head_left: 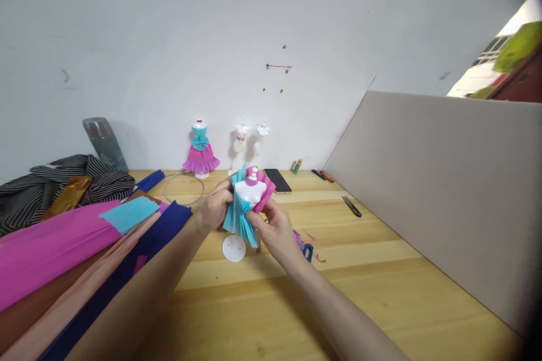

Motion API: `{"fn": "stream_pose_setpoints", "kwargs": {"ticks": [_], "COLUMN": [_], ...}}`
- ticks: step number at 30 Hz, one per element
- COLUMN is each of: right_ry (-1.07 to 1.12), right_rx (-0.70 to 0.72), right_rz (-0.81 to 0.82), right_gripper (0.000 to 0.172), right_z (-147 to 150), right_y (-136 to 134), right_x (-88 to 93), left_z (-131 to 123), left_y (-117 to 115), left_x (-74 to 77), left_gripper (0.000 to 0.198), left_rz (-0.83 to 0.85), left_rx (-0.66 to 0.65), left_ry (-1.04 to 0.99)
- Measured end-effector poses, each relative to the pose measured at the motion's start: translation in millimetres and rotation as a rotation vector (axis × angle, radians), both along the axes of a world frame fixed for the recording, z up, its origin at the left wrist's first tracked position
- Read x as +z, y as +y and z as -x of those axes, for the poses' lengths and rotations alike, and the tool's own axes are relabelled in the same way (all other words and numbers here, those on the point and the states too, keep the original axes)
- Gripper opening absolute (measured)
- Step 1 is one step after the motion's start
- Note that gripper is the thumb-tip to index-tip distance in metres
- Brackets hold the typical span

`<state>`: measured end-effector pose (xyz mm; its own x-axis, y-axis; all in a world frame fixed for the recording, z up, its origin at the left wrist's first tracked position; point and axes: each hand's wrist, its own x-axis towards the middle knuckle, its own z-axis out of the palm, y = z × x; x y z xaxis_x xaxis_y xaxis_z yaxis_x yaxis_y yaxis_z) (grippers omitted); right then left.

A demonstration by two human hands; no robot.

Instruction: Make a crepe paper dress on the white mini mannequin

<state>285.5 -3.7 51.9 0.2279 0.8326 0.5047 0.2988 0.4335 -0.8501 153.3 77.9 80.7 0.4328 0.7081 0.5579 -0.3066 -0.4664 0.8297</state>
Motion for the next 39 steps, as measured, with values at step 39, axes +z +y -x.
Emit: {"fn": "stream_pose_setpoints", "kwargs": {"ticks": [39], "right_ry": [0.094], "right_rx": [0.111], "right_rz": [0.047], "right_gripper": [0.018], "right_z": [3], "right_y": [7], "right_x": [-4.6], "left_z": [-25], "left_y": [-3], "left_x": [-12.1], "left_gripper": [0.076], "left_rz": [0.364], "left_rx": [-0.295], "left_ry": [-0.198]}}
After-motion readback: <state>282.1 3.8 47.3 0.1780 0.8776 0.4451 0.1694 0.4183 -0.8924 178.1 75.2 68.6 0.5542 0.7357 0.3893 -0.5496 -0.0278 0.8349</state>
